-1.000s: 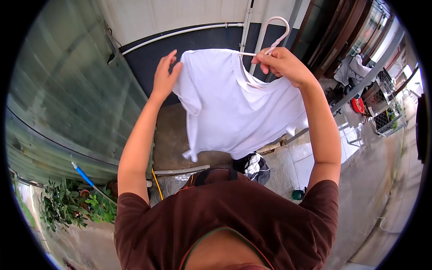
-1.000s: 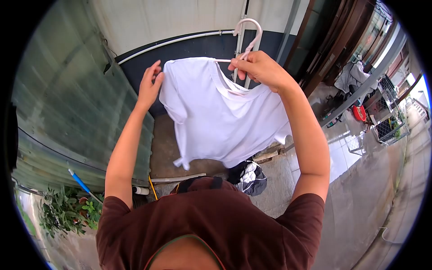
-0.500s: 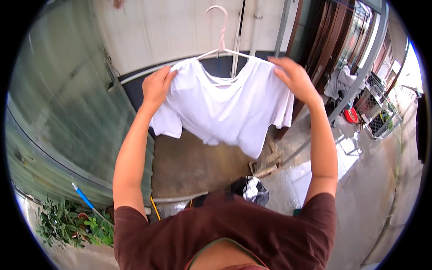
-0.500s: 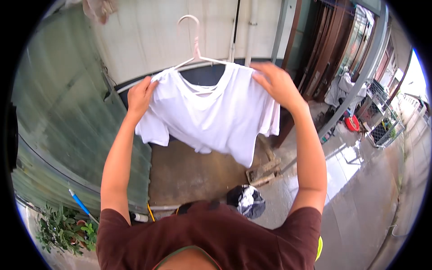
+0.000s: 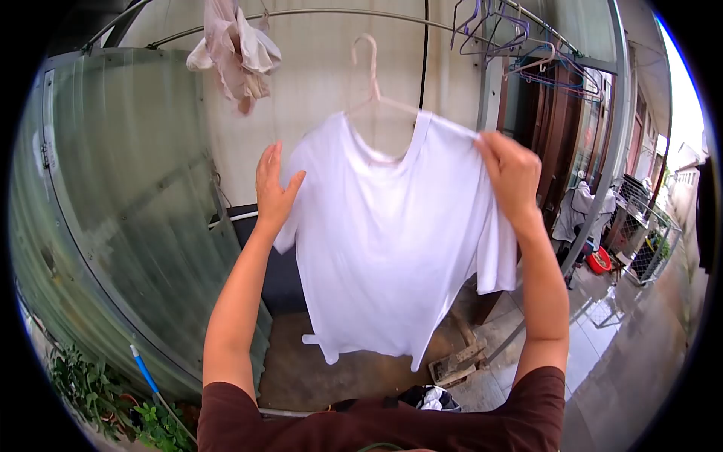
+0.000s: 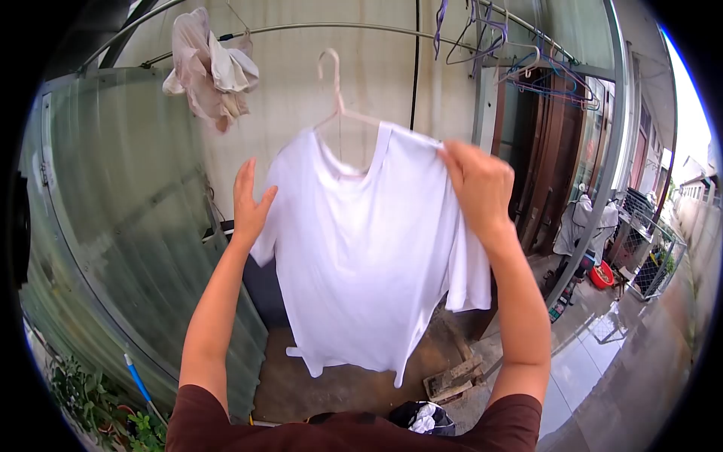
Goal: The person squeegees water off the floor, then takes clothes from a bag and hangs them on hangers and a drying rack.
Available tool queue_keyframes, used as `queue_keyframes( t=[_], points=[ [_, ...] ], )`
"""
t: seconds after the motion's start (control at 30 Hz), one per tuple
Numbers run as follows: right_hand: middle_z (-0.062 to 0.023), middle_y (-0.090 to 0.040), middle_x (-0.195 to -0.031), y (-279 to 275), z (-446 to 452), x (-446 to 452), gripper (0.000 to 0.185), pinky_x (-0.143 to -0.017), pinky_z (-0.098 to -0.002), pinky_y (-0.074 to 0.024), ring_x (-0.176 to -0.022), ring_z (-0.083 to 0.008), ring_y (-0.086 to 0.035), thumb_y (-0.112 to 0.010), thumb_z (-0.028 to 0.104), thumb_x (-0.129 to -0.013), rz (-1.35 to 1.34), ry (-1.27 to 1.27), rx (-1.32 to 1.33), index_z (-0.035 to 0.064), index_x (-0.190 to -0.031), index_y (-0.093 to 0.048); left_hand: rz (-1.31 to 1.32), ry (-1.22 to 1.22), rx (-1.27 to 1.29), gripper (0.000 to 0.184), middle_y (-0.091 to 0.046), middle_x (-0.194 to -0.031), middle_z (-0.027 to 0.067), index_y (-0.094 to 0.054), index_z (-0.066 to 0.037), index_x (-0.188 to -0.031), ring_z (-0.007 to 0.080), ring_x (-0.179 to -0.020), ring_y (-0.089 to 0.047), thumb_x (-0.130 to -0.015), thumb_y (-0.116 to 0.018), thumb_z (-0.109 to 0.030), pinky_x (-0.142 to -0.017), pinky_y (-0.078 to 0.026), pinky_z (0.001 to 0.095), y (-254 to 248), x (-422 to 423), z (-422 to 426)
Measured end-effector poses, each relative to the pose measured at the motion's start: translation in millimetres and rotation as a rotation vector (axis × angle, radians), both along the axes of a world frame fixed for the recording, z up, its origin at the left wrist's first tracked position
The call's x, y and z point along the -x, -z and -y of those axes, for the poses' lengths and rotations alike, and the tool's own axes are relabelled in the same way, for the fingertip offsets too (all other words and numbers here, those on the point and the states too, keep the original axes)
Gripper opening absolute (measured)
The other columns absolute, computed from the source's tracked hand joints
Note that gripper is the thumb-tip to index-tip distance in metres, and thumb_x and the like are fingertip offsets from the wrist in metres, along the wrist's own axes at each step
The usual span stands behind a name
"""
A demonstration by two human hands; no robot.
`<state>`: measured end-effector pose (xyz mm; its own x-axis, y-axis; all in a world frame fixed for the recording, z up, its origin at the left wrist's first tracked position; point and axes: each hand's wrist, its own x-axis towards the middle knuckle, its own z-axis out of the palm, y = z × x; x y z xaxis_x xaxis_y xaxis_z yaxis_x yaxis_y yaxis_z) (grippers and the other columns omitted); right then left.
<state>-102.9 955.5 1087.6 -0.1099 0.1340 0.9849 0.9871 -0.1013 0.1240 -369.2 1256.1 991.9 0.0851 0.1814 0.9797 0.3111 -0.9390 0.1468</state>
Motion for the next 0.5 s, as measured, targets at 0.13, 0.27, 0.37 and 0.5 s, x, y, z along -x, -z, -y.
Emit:
queue_keyframes(
  t=[0.13, 0.27, 0.37, 0.5],
  points=[
    [-0.0116, -0.065, -0.074, -75.4, -14.7, 23.2, 0.018, -0.062, -0.0413, -0.0492, -0.068, -0.0324, -0.064, -0.061, 0.028, -0.089, 0.102, 0.295, -0.121, 0.0112, -0.089, -0.068, -0.086, 0.014, 0.094, 0.054, -0.045, -0.138, 0.0228, -0.047, -0.004, -0.137, 0.0364, -0.13, -0.041, -0.089, -0.063, -0.024, -0.109, -0.031, 0.0413, 24.2, 6.2, -13.7],
    [-0.0098, -0.064, -0.068, -146.7, -48.4, 47.9, 0.02, -0.06, -0.0435, -0.0497, -0.064, -0.0331, -0.064, -0.062, 0.03, -0.088, 0.204, 0.46, -0.262, 0.0109, -0.094, -0.067, -0.152, 0.055, 0.272, 0.049, -0.049, -0.136, 0.0216, -0.051, -0.006, -0.134, 0.0345, -0.129, -0.043, -0.09, -0.063, -0.025, -0.108, -0.032, 0.0398, 57.1, 9.9, -5.4],
    [-0.0129, -0.069, -0.072, -201.0, -81.5, 74.5, 0.019, -0.061, -0.0399, -0.0551, -0.069, -0.028, -0.07, -0.054, 0.016, -0.085, 0.162, 0.484, -0.35, 0.0093, -0.075, -0.069, -0.201, 0.109, 0.34, 0.047, -0.05, -0.133, 0.0242, -0.056, -0.007, -0.129, 0.0373, -0.127, -0.044, -0.089, -0.064, -0.03, -0.106, -0.035, 0.0419, 79.1, 14.1, -3.4],
    [-0.0134, -0.071, -0.077, -243.7, -123.5, 91.0, 0.018, -0.065, -0.0382, -0.0567, -0.076, -0.0269, -0.071, -0.056, 0.013, -0.081, 0.114, 0.495, -0.307, 0.0094, -0.079, -0.073, -0.258, 0.113, 0.406, 0.043, -0.052, -0.132, 0.0206, -0.06, -0.007, -0.124, 0.0351, -0.126, -0.045, -0.089, -0.063, -0.032, -0.105, -0.036, 0.0408, 95.2, 26.7, 8.9]
  ],
)
